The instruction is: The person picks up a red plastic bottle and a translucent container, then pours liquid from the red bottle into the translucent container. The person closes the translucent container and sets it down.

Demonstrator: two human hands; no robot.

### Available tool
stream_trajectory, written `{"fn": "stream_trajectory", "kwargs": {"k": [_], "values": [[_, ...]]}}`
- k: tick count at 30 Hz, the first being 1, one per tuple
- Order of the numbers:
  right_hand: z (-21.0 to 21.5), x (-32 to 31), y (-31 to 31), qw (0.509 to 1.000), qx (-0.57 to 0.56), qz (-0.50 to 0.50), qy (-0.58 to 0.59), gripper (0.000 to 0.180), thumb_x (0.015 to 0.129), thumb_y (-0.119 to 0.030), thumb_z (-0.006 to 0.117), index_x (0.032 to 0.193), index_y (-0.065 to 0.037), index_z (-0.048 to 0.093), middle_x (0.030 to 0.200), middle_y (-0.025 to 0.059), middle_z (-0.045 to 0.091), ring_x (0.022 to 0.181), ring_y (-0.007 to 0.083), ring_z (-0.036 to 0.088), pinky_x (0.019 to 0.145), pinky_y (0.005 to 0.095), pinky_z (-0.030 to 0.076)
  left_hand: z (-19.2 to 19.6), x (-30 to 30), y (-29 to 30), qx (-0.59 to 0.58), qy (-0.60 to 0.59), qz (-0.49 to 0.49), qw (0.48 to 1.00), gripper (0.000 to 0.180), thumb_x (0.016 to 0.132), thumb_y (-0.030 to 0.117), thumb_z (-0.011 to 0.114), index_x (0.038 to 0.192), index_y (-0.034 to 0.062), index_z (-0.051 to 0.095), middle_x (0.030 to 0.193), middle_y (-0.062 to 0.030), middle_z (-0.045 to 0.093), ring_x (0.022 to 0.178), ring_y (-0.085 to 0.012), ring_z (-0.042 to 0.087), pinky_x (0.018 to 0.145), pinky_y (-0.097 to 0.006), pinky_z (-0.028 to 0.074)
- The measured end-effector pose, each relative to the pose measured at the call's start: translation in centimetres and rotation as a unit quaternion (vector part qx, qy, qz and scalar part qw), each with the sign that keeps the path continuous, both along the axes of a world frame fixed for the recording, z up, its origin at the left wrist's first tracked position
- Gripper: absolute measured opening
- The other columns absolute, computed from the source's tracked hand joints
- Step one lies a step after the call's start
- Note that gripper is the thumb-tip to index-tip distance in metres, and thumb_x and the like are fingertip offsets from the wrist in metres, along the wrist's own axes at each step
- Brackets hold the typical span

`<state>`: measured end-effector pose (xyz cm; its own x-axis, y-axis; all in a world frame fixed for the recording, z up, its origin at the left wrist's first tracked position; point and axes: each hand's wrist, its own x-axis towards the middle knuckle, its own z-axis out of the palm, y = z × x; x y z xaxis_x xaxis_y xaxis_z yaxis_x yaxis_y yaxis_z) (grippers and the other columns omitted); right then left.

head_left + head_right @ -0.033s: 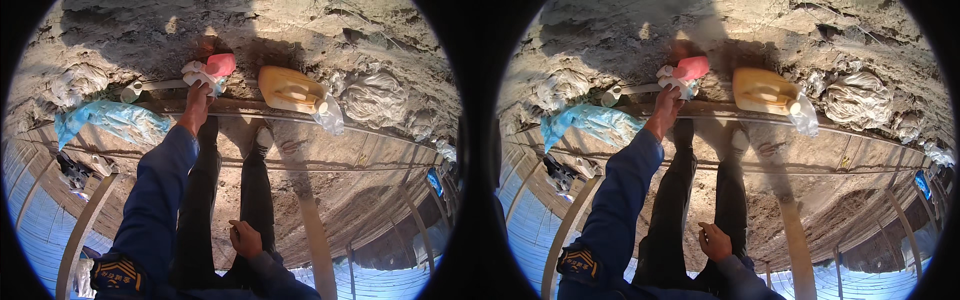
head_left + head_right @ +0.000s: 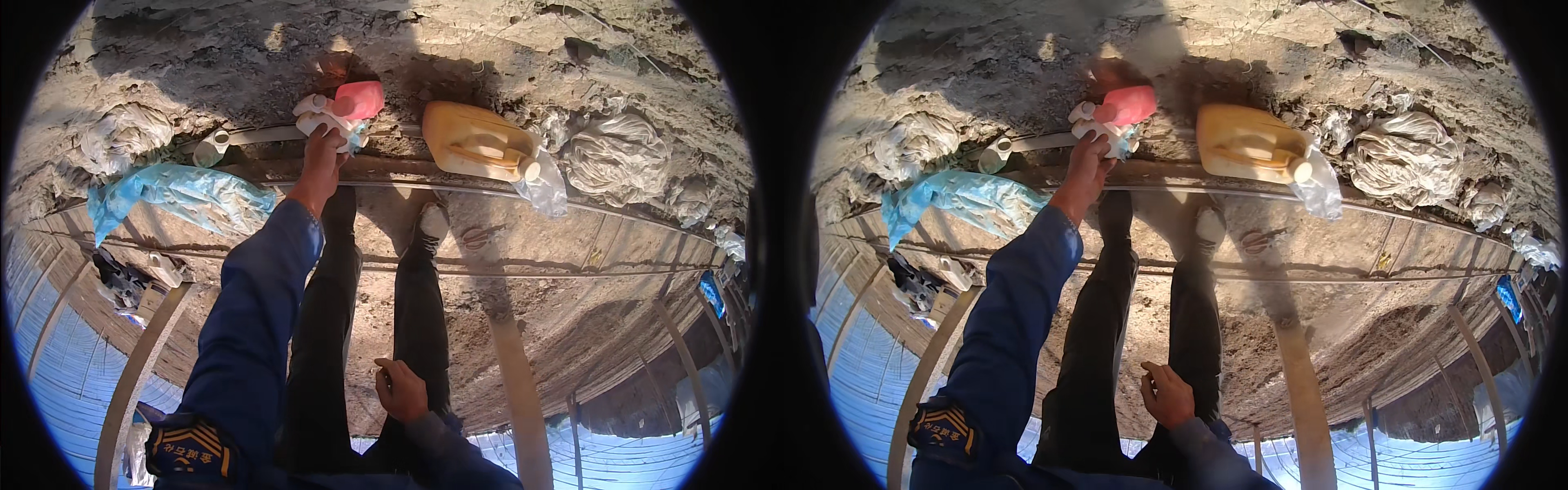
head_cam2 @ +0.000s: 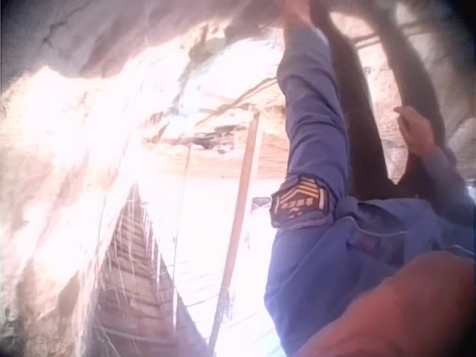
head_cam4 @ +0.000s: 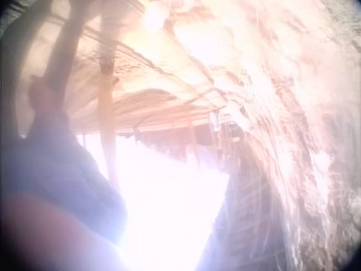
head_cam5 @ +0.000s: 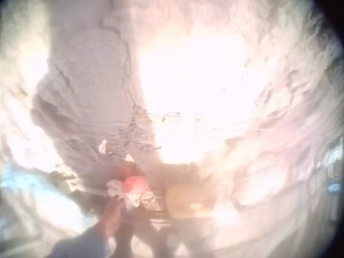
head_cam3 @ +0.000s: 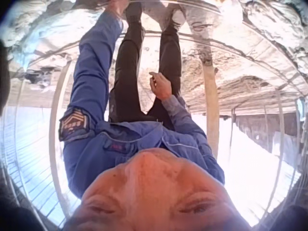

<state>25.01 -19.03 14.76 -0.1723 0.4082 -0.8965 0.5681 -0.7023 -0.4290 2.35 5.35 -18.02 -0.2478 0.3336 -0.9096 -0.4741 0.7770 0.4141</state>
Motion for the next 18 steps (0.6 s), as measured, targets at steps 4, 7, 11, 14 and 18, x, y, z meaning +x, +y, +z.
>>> {"fn": "stream_trajectory", "kwargs": {"k": [4,7,11,14,18], "values": [[-2.0,-1.0,-2.0,0.995,0.015,-0.102,0.017,0.027,0.097,-0.004,0.071,0.124,-0.004,0.071,0.095,0.0122,0.069,0.079,0.0222,0.071,0.072,0.0344,0.058,-3.5,-0.5,0.5,-0.012,0.049,-0.041,0.998,0.039,0.097,0.017,0.066,0.135,0.0188,0.057,0.115,0.0028,0.061,0.104,-0.0125,0.060,0.084,-0.037,0.048],[-2.6,-1.3,-1.8,0.994,0.000,-0.099,0.036,0.027,0.097,-0.003,0.071,0.124,-0.004,0.071,0.094,0.0118,0.069,0.079,0.0225,0.071,0.072,0.0345,0.058,-5.0,-0.8,0.9,-0.013,0.072,-0.072,0.995,0.021,0.092,0.017,0.065,0.112,0.0200,0.063,0.102,0.0046,0.061,0.095,-0.0117,0.059,0.078,-0.036,0.046],[-4.5,-1.1,0.8,0.996,0.043,-0.068,0.050,0.027,0.097,-0.004,0.070,0.124,-0.006,0.070,0.091,0.0116,0.067,0.078,0.0269,0.070,0.070,0.0366,0.057,-6.6,-0.7,1.2,-0.053,0.090,-0.022,0.994,0.014,0.089,0.016,0.065,0.102,0.0189,0.065,0.097,0.0045,0.060,0.084,-0.0124,0.056,0.070,-0.036,0.044],[-7.7,-0.4,5.9,0.995,0.080,-0.060,0.029,0.027,0.096,-0.001,0.070,0.123,-0.005,0.069,0.089,0.0113,0.065,0.076,0.0248,0.069,0.069,0.0357,0.057,-6.8,-1.1,0.7,-0.050,0.070,-0.004,0.996,0.022,0.096,0.025,0.064,0.117,0.0217,0.064,0.108,0.0063,0.065,0.097,-0.0112,0.059,0.081,-0.038,0.041],[-12.5,-0.7,12.2,0.974,0.214,-0.074,-0.001,0.027,0.098,0.000,0.066,0.125,-0.003,0.068,0.093,0.0117,0.065,0.076,0.0207,0.068,0.061,0.0324,0.061,-7.1,-5.2,-2.5,-0.074,0.049,0.089,0.992,0.060,0.090,0.013,0.073,0.145,0.0139,0.048,0.107,-0.0033,0.058,0.092,-0.0172,0.058,0.076,-0.037,0.047]]}}
